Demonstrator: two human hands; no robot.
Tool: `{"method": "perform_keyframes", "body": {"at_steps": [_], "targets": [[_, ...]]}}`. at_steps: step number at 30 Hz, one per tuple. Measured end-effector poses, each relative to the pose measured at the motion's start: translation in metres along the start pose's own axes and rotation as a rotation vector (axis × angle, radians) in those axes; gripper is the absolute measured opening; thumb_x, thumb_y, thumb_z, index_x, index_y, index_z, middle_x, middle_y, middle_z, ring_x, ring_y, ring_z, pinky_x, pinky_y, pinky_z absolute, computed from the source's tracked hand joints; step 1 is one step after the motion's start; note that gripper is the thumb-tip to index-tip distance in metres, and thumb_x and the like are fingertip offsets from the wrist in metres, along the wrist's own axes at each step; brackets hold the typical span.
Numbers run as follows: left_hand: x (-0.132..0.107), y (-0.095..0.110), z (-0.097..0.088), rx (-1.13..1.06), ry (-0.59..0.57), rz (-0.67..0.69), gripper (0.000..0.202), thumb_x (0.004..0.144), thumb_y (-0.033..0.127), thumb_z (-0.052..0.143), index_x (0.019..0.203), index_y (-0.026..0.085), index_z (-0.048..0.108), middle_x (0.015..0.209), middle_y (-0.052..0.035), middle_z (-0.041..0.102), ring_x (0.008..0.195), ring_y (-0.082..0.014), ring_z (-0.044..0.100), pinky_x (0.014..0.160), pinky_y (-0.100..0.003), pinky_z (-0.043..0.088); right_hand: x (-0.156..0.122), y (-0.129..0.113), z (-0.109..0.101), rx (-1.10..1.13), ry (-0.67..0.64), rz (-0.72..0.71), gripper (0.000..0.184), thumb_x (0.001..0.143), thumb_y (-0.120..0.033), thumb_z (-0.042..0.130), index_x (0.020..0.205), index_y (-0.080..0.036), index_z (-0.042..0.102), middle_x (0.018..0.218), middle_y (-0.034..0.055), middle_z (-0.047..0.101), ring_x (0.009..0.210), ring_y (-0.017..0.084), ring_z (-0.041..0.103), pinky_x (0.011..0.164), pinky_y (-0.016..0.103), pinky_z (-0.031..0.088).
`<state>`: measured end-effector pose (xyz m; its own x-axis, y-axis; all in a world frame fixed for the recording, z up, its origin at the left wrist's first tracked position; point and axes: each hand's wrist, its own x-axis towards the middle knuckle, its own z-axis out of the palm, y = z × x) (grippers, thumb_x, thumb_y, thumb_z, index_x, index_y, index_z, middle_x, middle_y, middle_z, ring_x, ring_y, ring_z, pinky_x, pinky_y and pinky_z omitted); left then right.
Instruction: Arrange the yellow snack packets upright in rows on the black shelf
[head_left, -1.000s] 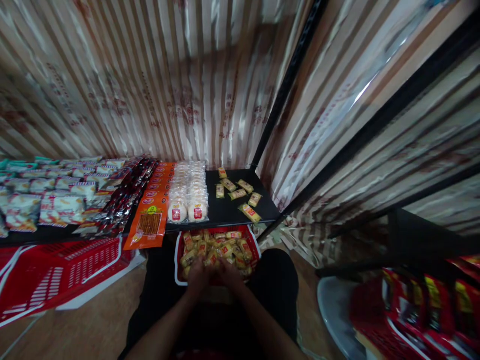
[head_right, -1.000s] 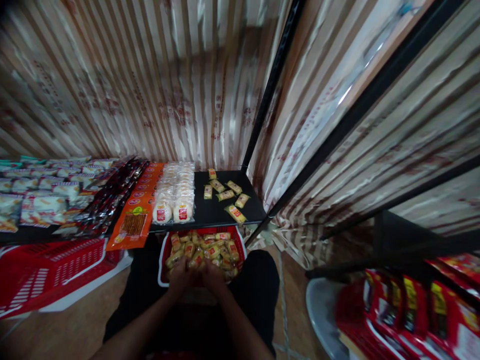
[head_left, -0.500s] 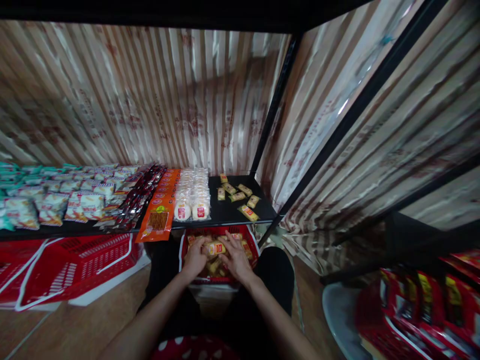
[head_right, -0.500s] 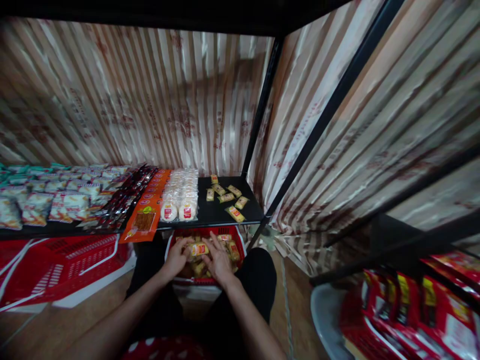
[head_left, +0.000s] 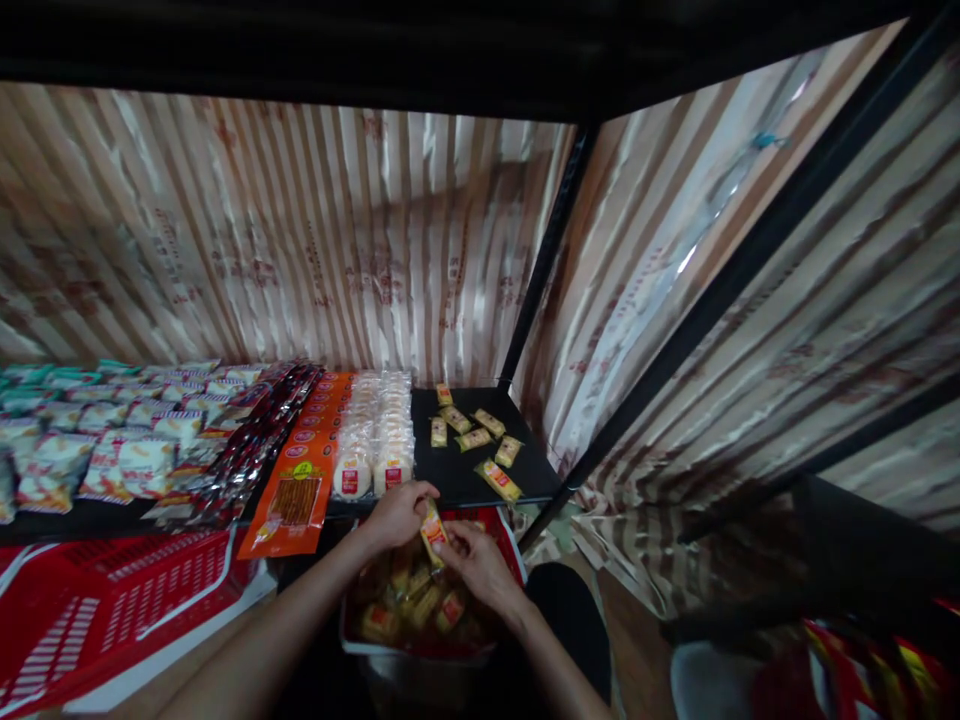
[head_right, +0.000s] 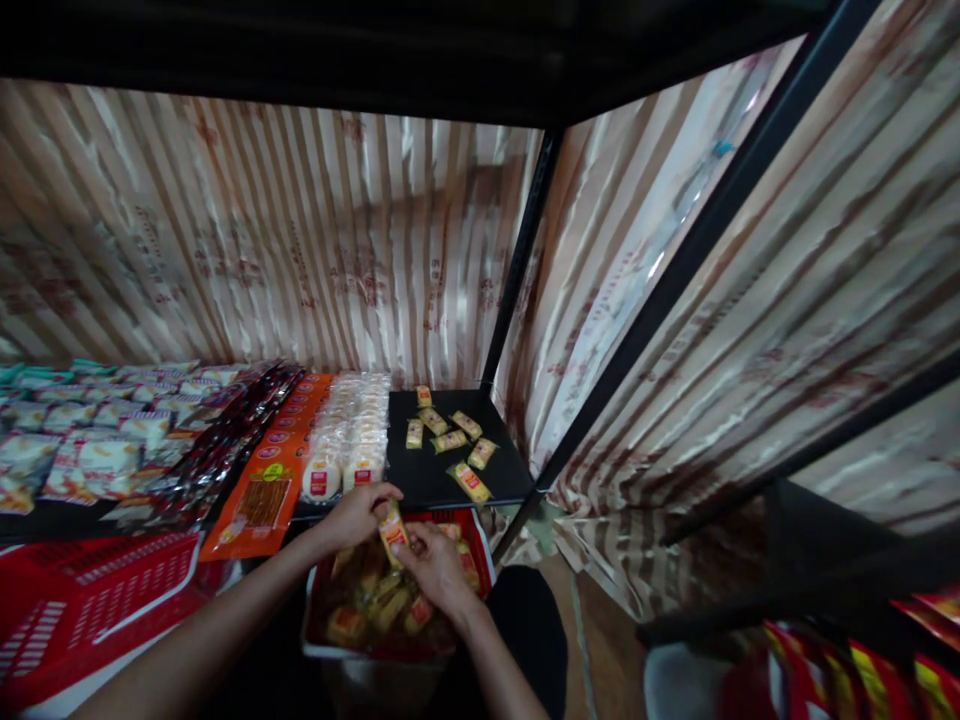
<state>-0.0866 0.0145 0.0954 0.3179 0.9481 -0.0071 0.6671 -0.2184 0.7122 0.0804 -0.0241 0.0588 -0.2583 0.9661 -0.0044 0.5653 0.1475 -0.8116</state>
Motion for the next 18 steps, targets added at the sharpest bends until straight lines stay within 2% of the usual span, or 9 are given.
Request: {"method": "perform_keyframes", "body": {"at_steps": [5, 11, 15, 18], "targets": [[0.054, 0.005, -0.013, 0.009, 0.101, 0.014, 0.034, 0.078, 0.019, 0.044, 0.108, 0.016, 0.059, 0.101, -0.0076, 0.066, 0.093, -0.0179, 0.060, 0.085, -0.028, 0.044, 0.053, 0.008, -0.017, 0.106, 0.061, -0.016, 0.029, 0.078, -0.042, 0.050, 0.084, -0.018, 0.065, 0.076, 0.0013, 0.058, 0.068, 0.013, 0.052, 0.062, 0.023, 0.042], [0.124, 0.017, -0.025, 0.034, 0.271, -0.086, 0.043, 0.078, 0.015, 0.043, 0.120, 0.011, 0.050, 0.116, -0.0143, 0.057, 0.104, -0.0196, 0.056, 0.093, -0.029, 0.041, 0.139, 0.016, -0.034, 0.324, 0.146, 0.042, 0.034, 0.077, -0.044, 0.048, 0.090, -0.015, 0.061, 0.069, 0.0006, 0.059, 0.058, 0.013, 0.053, 0.052, 0.022, 0.043], [0.164, 0.019, -0.016, -0.068, 0.378, -0.204, 0.039, 0.083, 0.018, 0.039, 0.121, 0.012, 0.048, 0.126, -0.0143, 0.051, 0.121, -0.0220, 0.043, 0.103, -0.032, 0.031, 0.197, 0.019, -0.038, 0.251, 0.245, 0.087, 0.030, 0.079, -0.034, 0.047, 0.099, -0.016, 0.059, 0.077, 0.0038, 0.065, 0.068, 0.016, 0.059, 0.062, 0.026, 0.047], [0.192, 0.010, -0.001, -0.159, 0.445, -0.289, 0.039, 0.086, 0.021, 0.036, 0.122, 0.011, 0.045, 0.131, -0.0146, 0.047, 0.129, -0.0228, 0.034, 0.108, -0.035, 0.025, 0.234, 0.023, -0.038, 0.153, 0.320, 0.076, 0.027, 0.082, -0.029, 0.046, 0.103, -0.017, 0.059, 0.083, 0.0054, 0.067, 0.077, 0.017, 0.062, 0.071, 0.028, 0.048]]}}
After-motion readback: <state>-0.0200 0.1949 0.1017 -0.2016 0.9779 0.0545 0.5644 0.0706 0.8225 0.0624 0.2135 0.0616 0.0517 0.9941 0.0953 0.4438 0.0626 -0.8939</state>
